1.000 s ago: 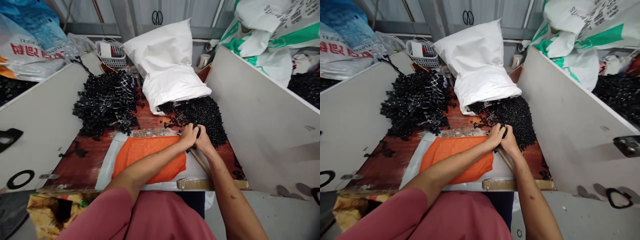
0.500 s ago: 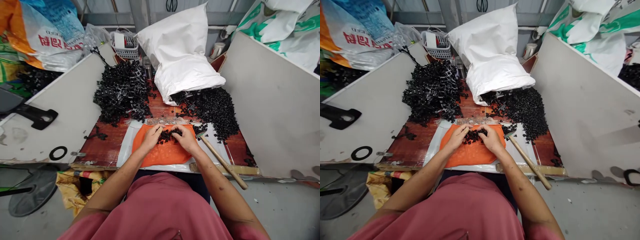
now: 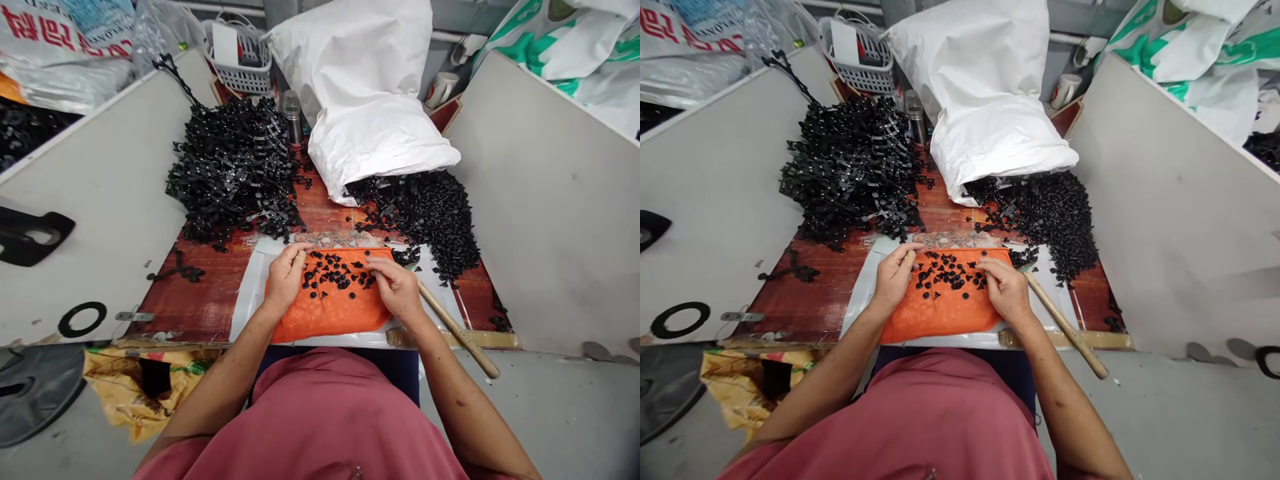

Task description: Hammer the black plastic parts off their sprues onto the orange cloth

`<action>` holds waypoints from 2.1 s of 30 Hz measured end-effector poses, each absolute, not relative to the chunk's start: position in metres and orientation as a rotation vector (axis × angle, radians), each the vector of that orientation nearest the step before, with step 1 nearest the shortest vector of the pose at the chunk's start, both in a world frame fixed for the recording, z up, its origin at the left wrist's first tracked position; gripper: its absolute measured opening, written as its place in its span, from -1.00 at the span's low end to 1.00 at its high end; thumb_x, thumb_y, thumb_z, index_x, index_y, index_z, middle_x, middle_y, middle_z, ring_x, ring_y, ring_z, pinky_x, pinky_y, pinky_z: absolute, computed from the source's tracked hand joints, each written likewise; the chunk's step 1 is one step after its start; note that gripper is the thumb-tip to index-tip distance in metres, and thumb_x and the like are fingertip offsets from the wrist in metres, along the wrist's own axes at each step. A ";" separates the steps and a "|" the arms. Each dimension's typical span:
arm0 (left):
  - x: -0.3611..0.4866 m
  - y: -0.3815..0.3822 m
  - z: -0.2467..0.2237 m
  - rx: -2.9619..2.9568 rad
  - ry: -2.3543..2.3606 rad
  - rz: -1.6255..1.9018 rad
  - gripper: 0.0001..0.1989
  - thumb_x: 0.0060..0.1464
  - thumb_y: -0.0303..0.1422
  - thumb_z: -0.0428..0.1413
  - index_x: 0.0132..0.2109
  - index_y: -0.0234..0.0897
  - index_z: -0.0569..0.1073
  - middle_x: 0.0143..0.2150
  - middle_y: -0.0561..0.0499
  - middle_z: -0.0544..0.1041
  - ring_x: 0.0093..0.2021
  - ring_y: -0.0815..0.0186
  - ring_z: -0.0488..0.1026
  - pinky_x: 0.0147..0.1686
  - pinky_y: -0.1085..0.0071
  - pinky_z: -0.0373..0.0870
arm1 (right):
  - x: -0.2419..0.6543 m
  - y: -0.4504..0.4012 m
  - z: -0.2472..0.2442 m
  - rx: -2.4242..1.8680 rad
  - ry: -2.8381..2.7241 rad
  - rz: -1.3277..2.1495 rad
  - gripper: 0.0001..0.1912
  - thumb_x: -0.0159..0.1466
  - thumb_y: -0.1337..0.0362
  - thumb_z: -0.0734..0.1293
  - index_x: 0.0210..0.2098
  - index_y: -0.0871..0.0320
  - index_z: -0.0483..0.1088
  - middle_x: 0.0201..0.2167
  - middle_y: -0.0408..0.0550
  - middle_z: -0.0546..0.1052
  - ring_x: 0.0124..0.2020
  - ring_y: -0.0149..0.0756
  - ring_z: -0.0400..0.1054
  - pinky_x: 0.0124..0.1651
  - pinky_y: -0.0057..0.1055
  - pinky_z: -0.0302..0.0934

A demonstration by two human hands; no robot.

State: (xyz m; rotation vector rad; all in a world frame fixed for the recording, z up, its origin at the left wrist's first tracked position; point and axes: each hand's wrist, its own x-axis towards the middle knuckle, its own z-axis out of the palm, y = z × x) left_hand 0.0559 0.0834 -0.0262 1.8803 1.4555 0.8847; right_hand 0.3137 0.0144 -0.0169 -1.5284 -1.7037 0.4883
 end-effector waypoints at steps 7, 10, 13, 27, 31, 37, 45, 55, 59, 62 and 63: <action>0.055 0.077 0.000 2.279 1.307 0.483 -0.59 0.35 -0.39 -0.10 0.20 -0.13 0.49 0.24 -0.03 0.53 0.16 0.19 0.50 0.25 0.26 0.39 | 0.304 -0.024 -0.022 -1.502 -1.759 0.215 -0.64 0.35 0.42 0.25 -0.01 0.00 0.59 0.02 0.02 0.63 0.05 -0.16 0.54 0.13 -0.19 0.43; 0.056 0.087 0.012 2.376 1.178 0.347 -0.61 0.35 -0.39 -0.10 0.15 -0.11 0.53 0.20 -0.01 0.56 0.14 0.22 0.52 0.23 0.30 0.39 | 0.302 -0.043 -0.032 -1.387 -1.737 0.182 -0.59 0.32 0.47 0.28 0.05 -0.01 0.56 -0.07 0.02 0.65 -0.06 -0.19 0.58 -0.02 -0.24 0.49; 0.060 0.120 0.025 2.447 1.140 0.345 -0.64 0.38 -0.29 -0.10 0.08 -0.10 0.57 0.10 0.02 0.63 0.10 0.22 0.54 0.18 0.33 0.40 | 0.302 -0.056 -0.044 -1.346 -1.720 0.208 -0.57 0.32 0.51 0.27 0.06 -0.02 0.55 -0.13 0.01 0.66 -0.13 -0.21 0.59 -0.10 -0.28 0.50; 0.051 0.335 0.035 2.673 1.569 -0.647 -0.79 0.16 -0.34 0.11 -0.22 -0.25 0.64 -0.14 -0.17 0.68 -0.09 0.10 0.57 -0.07 0.36 0.38 | 0.310 -0.050 -0.057 -1.345 -1.586 0.392 -0.57 0.36 0.50 0.24 0.08 -0.04 0.51 -0.16 -0.01 0.66 -0.16 -0.19 0.60 -0.16 -0.30 0.53; 0.036 0.326 0.029 2.676 1.663 -0.730 -0.68 0.11 -0.35 0.14 0.01 -0.20 0.59 -0.07 -0.22 0.66 0.01 0.02 0.55 -0.01 0.27 0.36 | 0.312 -0.049 -0.061 -1.333 -1.599 0.439 -0.55 0.35 0.49 0.25 0.11 -0.07 0.51 -0.14 -0.02 0.66 -0.15 -0.17 0.61 -0.15 -0.28 0.54; 0.039 0.327 0.022 2.669 1.712 -0.807 -0.69 0.08 -0.30 0.18 -0.01 -0.17 0.59 -0.08 -0.24 0.65 -0.01 -0.05 0.54 -0.07 0.22 0.39 | 0.313 -0.049 -0.063 -1.327 -1.604 0.459 -0.53 0.35 0.49 0.25 0.12 -0.08 0.50 -0.14 -0.02 0.67 -0.15 -0.17 0.61 -0.18 -0.29 0.54; 0.039 0.335 0.018 2.737 1.512 -0.816 -0.70 0.12 -0.43 0.09 -0.05 -0.09 0.61 -0.10 -0.11 0.66 -0.04 0.07 0.55 -0.10 0.31 0.35 | 0.312 -0.046 -0.059 -1.328 -1.619 0.442 -0.54 0.34 0.50 0.25 0.10 -0.07 0.49 -0.18 -0.02 0.66 -0.18 -0.20 0.61 -0.21 -0.33 0.53; 0.057 0.328 0.026 2.811 1.396 -0.810 -0.70 0.20 -0.36 0.05 -0.02 -0.23 0.61 -0.10 -0.17 0.65 -0.06 0.04 0.56 -0.10 0.30 0.32 | 0.311 -0.048 -0.059 -1.365 -1.597 0.481 -0.61 0.35 0.49 0.25 0.04 0.01 0.54 -0.18 -0.01 0.65 -0.17 -0.23 0.58 -0.17 -0.34 0.48; 0.059 0.301 0.053 2.877 1.658 -0.577 -0.64 0.26 -0.22 -0.04 -0.07 -0.26 0.60 -0.12 -0.21 0.65 -0.09 0.00 0.56 -0.22 0.33 0.29 | 0.309 -0.050 -0.058 -1.350 -1.583 0.468 -0.62 0.35 0.52 0.26 0.03 0.05 0.54 -0.18 -0.02 0.64 -0.18 -0.26 0.56 -0.15 -0.35 0.45; 0.050 0.240 0.074 2.773 1.675 -0.370 -0.63 0.26 -0.13 -0.04 -0.09 -0.20 0.58 -0.21 -0.12 0.65 -0.20 0.10 0.55 -0.34 0.38 0.20 | 0.308 -0.052 -0.059 -1.347 -1.581 0.435 -0.62 0.34 0.53 0.26 0.03 0.05 0.53 -0.19 -0.03 0.63 -0.19 -0.27 0.54 -0.15 -0.36 0.43; 0.046 0.213 0.078 2.707 1.627 -0.348 -0.64 0.25 -0.11 -0.03 -0.12 -0.19 0.58 -0.26 -0.08 0.64 -0.25 0.14 0.53 -0.37 0.39 0.16 | 0.308 -0.053 -0.060 -1.345 -1.587 0.414 -0.62 0.35 0.54 0.27 0.04 0.05 0.52 -0.19 -0.02 0.62 -0.19 -0.27 0.54 -0.16 -0.36 0.42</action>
